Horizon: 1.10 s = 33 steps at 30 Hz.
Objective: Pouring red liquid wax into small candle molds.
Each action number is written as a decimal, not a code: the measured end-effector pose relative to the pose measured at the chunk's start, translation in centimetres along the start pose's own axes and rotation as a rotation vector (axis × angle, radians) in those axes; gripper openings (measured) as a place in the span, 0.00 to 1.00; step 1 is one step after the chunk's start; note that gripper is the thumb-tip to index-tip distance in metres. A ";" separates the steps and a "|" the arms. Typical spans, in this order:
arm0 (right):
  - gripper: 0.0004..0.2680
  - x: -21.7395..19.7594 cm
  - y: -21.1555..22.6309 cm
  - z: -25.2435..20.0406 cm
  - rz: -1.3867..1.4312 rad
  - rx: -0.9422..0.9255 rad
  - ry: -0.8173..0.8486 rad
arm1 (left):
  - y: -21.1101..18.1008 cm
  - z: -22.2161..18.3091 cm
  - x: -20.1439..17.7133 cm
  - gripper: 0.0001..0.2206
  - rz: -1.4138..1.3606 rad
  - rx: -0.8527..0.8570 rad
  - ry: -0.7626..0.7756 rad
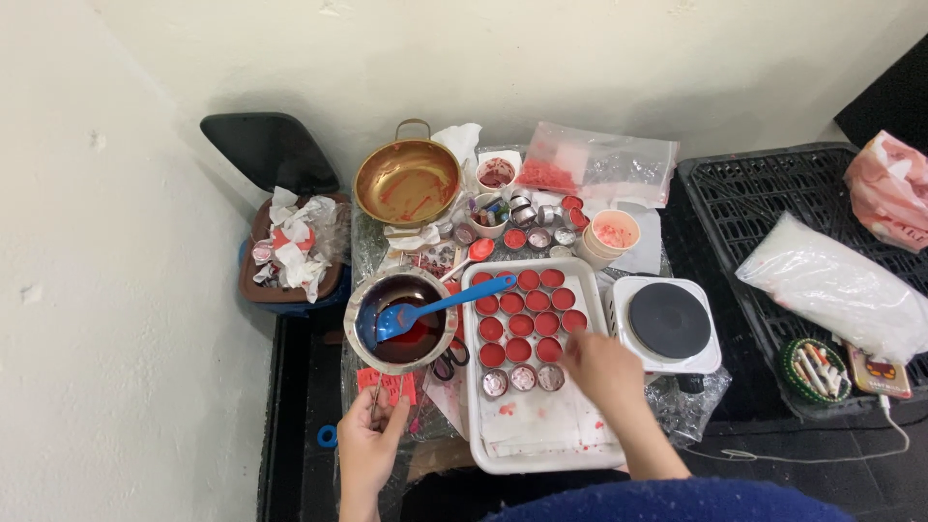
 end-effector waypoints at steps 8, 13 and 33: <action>0.06 -0.2 0.6 18.0 -0.043 -0.177 -0.236 | 1.1 1.1 0.7 0.10 -0.061 -0.030 0.051; 0.05 6.1 0.1 23.4 -0.252 -0.195 -0.191 | 1.9 2.0 1.0 0.10 -0.046 -0.067 0.058; 0.05 0.2 -1.6 -8.4 0.104 -0.006 -0.113 | 1.1 0.4 4.3 0.12 -0.063 -0.009 0.140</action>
Point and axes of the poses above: each hand's wrist, its own z-axis towards the middle knuckle, its own x-axis out of the palm, y = z × x, the point moved 10 cm from there along z, towards the middle knuckle, and after that the axes turned 9 degrees about -x, right-handed, at the moved point
